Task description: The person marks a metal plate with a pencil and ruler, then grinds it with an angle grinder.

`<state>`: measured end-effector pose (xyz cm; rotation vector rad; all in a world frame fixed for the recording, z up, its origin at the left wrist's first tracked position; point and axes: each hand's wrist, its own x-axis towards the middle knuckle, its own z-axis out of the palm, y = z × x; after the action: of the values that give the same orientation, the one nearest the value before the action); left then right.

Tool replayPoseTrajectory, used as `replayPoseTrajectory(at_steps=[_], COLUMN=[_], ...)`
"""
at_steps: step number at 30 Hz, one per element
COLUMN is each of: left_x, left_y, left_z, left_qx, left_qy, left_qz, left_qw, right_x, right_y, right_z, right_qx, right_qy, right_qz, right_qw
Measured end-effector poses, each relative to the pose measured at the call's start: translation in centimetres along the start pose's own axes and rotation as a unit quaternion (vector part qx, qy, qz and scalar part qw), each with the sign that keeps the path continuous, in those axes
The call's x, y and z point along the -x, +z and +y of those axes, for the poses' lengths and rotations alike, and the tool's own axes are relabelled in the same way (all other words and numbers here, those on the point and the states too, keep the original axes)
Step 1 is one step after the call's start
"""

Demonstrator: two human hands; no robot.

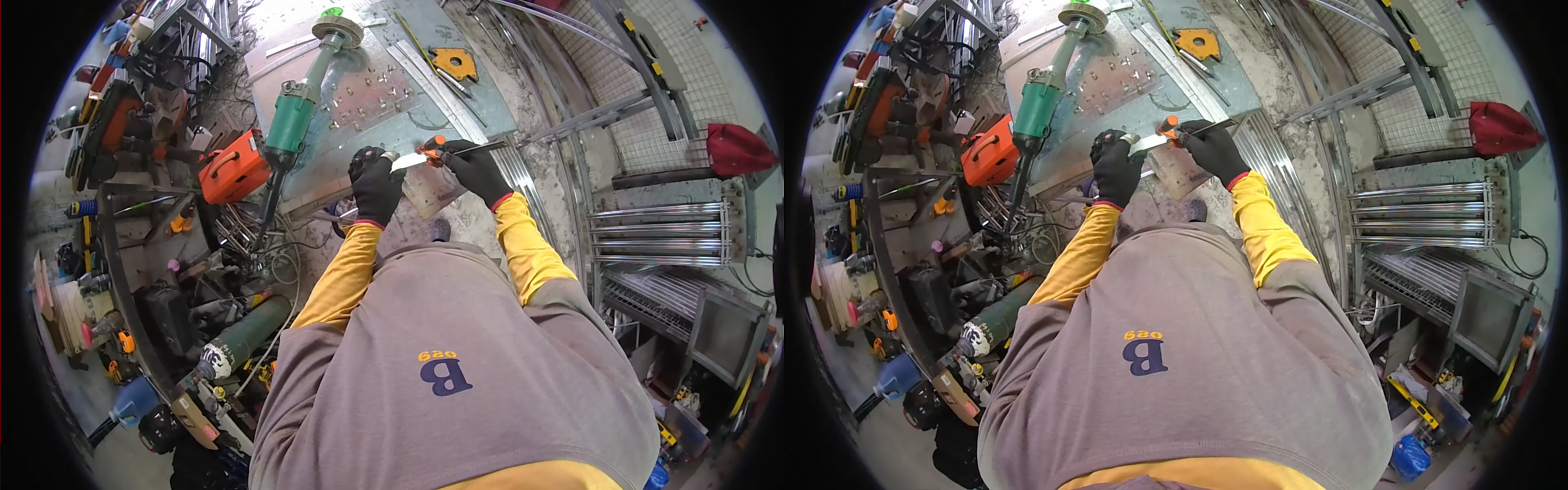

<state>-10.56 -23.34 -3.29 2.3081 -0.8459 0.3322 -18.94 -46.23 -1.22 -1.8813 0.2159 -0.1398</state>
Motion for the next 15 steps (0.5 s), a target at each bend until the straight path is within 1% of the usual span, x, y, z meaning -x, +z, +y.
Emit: replayPoseTrajectory(at_steps=[1,3,7,9,11,13,15], left_x=[0.1,0.3,0.1,0.1,0.1,0.1,0.1], left_y=[0.0,0.3,0.4,0.2,0.1,0.1,0.3], left_z=[0.0,-0.3,-0.1,0.0,0.1,0.1,-0.2], left_qx=[0.003,0.006,0.015,0.024,-0.009,-0.010,-0.003], left_qy=[-0.013,-0.028,-0.036,-0.045,-0.018,-0.028,-0.035], left_qz=[-0.004,-0.006,0.000,-0.004,0.006,0.000,-0.008], left_qw=[1.000,1.000,0.999,0.999,1.000,1.000,0.999], right_x=[0.2,0.6,0.2,-0.1,-0.3,-0.8,-0.9], right_y=[0.0,0.1,-0.1,0.2,0.9,1.0,0.5], right_z=[0.1,-0.3,-0.1,0.2,0.3,0.1,-0.4], right_qx=[0.001,-0.010,0.008,0.008,0.018,0.029,0.061], right_qy=[0.000,0.002,-0.004,-0.033,-0.047,-0.064,0.017], right_qz=[-0.001,0.028,0.002,-0.019,-0.015,-0.011,-0.051], right_qw=[1.000,1.000,1.000,0.999,0.999,0.998,0.997])
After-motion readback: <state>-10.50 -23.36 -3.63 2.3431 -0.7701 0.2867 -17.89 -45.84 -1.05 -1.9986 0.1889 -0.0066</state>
